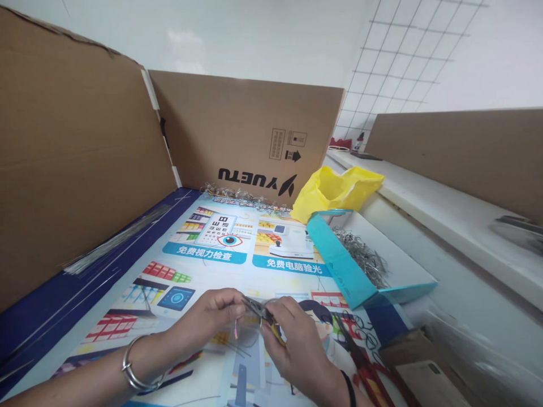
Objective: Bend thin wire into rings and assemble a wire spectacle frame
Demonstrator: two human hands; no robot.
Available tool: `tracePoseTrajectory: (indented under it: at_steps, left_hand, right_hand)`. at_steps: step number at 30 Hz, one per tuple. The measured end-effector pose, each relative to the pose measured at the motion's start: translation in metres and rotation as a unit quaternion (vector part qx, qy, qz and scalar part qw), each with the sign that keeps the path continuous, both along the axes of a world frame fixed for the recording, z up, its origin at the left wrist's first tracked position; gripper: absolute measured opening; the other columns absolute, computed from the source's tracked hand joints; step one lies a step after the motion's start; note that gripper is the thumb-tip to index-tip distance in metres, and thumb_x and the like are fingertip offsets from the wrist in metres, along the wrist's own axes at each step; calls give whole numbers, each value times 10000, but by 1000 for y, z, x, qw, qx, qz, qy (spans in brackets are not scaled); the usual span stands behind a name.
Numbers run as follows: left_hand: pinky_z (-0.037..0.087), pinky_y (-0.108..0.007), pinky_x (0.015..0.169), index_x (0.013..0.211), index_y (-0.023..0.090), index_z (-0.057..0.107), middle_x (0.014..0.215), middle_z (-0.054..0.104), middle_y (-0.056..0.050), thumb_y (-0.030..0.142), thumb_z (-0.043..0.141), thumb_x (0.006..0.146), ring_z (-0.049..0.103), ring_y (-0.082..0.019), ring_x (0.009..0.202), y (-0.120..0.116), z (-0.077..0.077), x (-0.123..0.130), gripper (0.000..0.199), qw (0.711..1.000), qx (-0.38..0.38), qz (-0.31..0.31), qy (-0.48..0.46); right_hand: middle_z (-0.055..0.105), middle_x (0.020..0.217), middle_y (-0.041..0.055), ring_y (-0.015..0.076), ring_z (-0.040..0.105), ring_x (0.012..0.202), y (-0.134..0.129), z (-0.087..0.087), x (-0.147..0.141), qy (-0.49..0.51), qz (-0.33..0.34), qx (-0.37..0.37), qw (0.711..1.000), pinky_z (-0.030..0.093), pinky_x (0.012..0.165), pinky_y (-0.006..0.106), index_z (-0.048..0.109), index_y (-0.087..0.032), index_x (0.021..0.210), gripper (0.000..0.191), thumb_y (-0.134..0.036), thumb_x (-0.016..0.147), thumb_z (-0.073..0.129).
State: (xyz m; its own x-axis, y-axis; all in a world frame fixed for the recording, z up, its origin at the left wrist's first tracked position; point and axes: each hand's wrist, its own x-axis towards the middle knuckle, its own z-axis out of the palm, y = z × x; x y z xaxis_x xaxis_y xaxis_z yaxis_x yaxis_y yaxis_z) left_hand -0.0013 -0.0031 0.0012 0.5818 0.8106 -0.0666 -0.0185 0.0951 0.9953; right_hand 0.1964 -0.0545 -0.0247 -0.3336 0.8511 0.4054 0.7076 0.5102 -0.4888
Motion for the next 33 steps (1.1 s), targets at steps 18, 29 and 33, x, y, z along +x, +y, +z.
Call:
tracePoseTrajectory:
  at_steps: [18,29,33]
  left_hand:
    - [342,-232,588,681,127,620,554,554,9,343,652,708,456,-97,533,3,-3,-3,221,994,-100,-29,-38]
    - [318,-236,599,619,142,578,566,540,17,356,638,727,441,-100,550,3,-1,-4,246,995,-79,-39,-35]
    - [325,-242,607,617,143,575,587,538,13,364,627,733,436,-103,569,1,0,-3,255,998,-54,-26,-14]
  right_hand:
    - [568,834,48,173,530,773,2,4,2,32,33,-17,999,435,670,283,534,-195,912,65,-184,890,474]
    - [576,819,48,170,541,755,1,8,-1,34,40,-7,999,452,659,285,532,-199,896,88,-159,891,455]
    - [578,806,40,164,541,744,1,8,-1,30,37,-2,999,446,652,277,532,-199,873,81,-165,893,461]
